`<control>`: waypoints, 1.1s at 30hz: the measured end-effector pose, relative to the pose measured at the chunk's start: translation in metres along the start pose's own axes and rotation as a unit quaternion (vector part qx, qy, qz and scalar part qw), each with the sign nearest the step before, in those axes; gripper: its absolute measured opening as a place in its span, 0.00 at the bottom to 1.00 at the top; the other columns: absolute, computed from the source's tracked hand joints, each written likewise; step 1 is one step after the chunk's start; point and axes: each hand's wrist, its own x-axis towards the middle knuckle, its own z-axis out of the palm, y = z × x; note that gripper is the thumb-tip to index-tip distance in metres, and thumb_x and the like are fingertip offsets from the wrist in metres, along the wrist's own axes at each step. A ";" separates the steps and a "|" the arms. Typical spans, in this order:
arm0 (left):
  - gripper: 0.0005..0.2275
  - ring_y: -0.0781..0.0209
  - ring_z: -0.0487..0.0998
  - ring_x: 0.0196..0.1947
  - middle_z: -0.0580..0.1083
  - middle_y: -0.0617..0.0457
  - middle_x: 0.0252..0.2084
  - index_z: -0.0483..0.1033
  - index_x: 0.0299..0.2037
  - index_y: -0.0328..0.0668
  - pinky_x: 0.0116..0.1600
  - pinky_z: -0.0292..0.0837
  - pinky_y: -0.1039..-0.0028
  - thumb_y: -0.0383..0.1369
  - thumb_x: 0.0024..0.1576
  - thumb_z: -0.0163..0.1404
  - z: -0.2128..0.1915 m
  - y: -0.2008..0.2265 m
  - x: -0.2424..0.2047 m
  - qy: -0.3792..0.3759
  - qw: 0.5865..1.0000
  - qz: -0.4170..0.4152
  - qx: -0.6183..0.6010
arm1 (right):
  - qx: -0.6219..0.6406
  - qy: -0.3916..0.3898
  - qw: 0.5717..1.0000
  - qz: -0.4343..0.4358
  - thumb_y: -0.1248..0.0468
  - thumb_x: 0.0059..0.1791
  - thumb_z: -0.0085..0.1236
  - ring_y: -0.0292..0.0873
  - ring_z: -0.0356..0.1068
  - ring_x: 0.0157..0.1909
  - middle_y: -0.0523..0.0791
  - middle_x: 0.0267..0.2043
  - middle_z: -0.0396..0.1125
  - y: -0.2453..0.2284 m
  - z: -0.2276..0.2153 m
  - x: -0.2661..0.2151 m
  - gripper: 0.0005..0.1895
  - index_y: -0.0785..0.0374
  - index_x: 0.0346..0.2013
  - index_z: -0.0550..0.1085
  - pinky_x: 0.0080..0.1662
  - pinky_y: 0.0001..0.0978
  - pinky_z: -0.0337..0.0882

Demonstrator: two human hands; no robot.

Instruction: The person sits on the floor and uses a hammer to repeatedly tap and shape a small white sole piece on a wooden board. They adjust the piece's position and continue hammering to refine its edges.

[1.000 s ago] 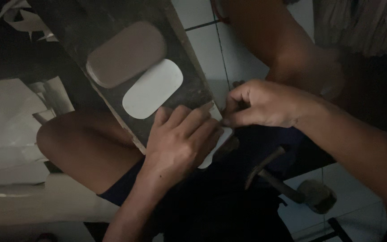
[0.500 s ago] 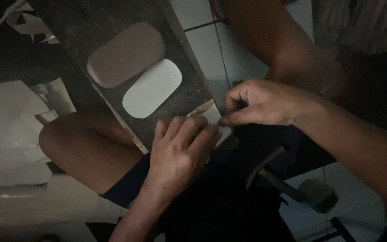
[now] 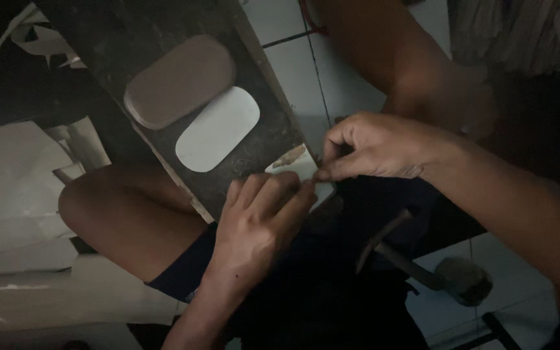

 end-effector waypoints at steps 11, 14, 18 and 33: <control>0.13 0.56 0.76 0.46 0.74 0.50 0.48 0.79 0.51 0.40 0.48 0.68 0.64 0.26 0.55 0.55 0.002 -0.002 -0.001 -0.010 1.000 0.025 -0.007 | -0.051 0.006 0.996 0.075 0.54 0.45 0.68 0.42 0.64 0.25 0.48 0.27 0.72 -0.011 0.002 -0.004 0.15 0.65 0.29 0.78 0.28 0.39 0.63; 0.09 0.56 0.76 0.45 0.74 0.51 0.47 0.79 0.46 0.42 0.47 0.68 0.64 0.27 0.56 0.56 0.003 0.002 -0.002 -0.034 0.999 0.015 0.016 | -0.092 0.057 0.992 -0.068 0.53 0.45 0.65 0.36 0.73 0.30 0.44 0.27 0.75 0.004 0.010 -0.008 0.15 0.63 0.29 0.77 0.34 0.31 0.72; 0.09 0.53 0.75 0.45 0.73 0.49 0.47 0.78 0.46 0.44 0.45 0.67 0.62 0.29 0.56 0.56 0.014 0.018 0.005 0.015 0.998 -0.009 0.056 | 0.029 0.125 0.989 -0.066 0.55 0.52 0.57 0.32 0.71 0.37 0.40 0.33 0.73 0.029 0.020 -0.016 0.11 0.60 0.37 0.77 0.40 0.27 0.72; 0.12 0.53 0.75 0.43 0.73 0.48 0.48 0.75 0.51 0.40 0.45 0.67 0.61 0.27 0.58 0.56 0.028 0.025 0.005 0.027 0.998 -0.050 0.028 | 0.108 0.348 0.899 -0.245 0.63 0.57 0.55 0.31 0.67 0.36 0.42 0.35 0.69 0.048 0.083 -0.002 0.07 0.64 0.39 0.73 0.39 0.26 0.71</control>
